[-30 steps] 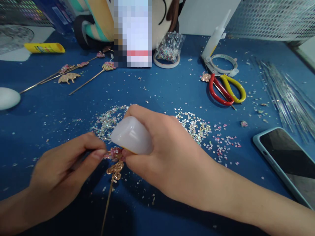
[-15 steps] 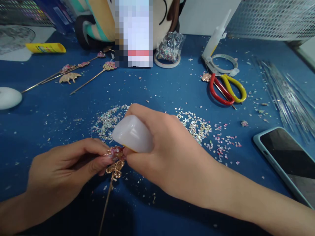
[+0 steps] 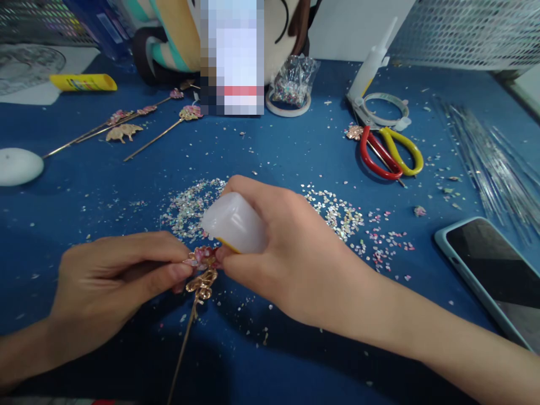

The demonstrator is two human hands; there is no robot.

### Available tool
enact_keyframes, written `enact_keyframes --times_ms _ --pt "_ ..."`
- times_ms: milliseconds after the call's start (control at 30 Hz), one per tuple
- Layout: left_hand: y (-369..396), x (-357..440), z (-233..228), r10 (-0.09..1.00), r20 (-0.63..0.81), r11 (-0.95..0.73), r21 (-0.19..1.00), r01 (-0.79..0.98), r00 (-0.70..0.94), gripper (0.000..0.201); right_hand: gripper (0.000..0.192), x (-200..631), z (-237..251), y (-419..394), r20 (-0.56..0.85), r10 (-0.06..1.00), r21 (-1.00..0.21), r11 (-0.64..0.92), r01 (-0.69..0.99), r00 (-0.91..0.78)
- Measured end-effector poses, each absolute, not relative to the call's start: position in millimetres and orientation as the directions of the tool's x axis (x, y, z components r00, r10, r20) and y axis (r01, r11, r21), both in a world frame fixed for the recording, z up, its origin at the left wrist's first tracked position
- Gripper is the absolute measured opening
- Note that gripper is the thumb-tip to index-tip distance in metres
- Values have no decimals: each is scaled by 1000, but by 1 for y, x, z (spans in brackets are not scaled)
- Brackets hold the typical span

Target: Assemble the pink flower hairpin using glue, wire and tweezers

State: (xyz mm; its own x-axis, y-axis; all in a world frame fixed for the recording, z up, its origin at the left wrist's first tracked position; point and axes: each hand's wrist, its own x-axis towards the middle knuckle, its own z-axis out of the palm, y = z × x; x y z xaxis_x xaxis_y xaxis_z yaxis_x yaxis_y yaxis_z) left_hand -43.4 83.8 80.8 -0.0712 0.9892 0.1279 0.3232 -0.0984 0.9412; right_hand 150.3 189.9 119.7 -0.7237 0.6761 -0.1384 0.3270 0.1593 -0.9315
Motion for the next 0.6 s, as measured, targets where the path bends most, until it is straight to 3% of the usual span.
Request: enact_keyframes --times_ms 467,600 --pt "87 -50 78 996 90 -81 897 434 -1 35 22 152 118 189 -139 681 -926 167 337 -719" --pt "85 -48 79 976 213 -172 883 437 -47 15 20 151 118 191 -125 687 -932 165 321 -716"
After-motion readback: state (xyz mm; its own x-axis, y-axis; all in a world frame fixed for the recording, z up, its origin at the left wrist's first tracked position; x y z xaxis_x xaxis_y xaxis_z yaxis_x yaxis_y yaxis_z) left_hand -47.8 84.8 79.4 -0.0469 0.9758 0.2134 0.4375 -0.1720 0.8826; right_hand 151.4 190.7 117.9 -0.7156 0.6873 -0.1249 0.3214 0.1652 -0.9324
